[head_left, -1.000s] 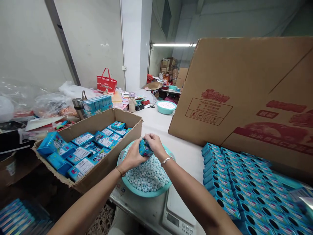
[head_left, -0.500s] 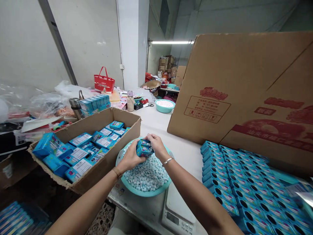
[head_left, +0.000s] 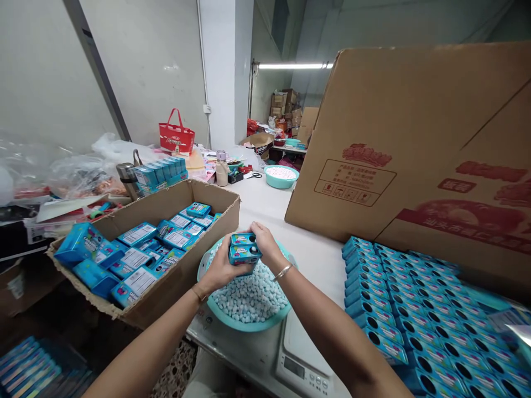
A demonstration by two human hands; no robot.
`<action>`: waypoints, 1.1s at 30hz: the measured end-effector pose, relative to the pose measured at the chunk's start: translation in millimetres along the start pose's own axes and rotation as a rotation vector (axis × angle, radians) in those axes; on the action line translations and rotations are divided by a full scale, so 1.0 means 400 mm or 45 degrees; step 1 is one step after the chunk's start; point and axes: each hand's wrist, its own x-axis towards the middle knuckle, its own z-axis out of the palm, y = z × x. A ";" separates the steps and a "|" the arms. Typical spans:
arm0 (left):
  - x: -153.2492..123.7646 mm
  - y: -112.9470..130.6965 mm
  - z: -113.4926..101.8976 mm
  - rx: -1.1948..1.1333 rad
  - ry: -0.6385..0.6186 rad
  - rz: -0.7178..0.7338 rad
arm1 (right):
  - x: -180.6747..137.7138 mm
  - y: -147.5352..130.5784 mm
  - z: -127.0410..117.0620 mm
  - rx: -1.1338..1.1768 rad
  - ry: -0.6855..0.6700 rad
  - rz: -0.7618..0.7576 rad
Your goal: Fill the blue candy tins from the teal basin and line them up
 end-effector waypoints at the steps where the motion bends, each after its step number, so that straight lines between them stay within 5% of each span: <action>1: 0.000 -0.001 0.003 -0.017 -0.002 -0.013 | -0.001 -0.002 0.004 0.006 -0.029 0.005; 5: -0.001 -0.003 0.002 0.087 0.004 -0.010 | 0.000 -0.004 0.002 -0.252 -0.068 -0.124; 11: -0.048 0.000 -0.053 -0.105 -0.032 -0.085 | -0.006 0.008 -0.092 -0.420 -0.129 0.016; 17: -0.142 -0.003 -0.117 -0.274 0.001 -0.140 | -0.113 0.110 -0.149 -1.398 -0.543 -0.418; 22: -0.181 0.011 -0.162 -0.236 -0.005 -0.112 | -0.175 0.156 -0.119 -1.777 -0.497 -0.592; 28: -0.161 0.022 -0.153 -0.292 0.039 -0.275 | -0.106 0.155 -0.099 -1.454 -0.353 -0.466; 33: -0.104 0.030 -0.110 -0.052 0.096 -0.292 | -0.046 0.077 -0.089 -0.357 -0.019 0.180</action>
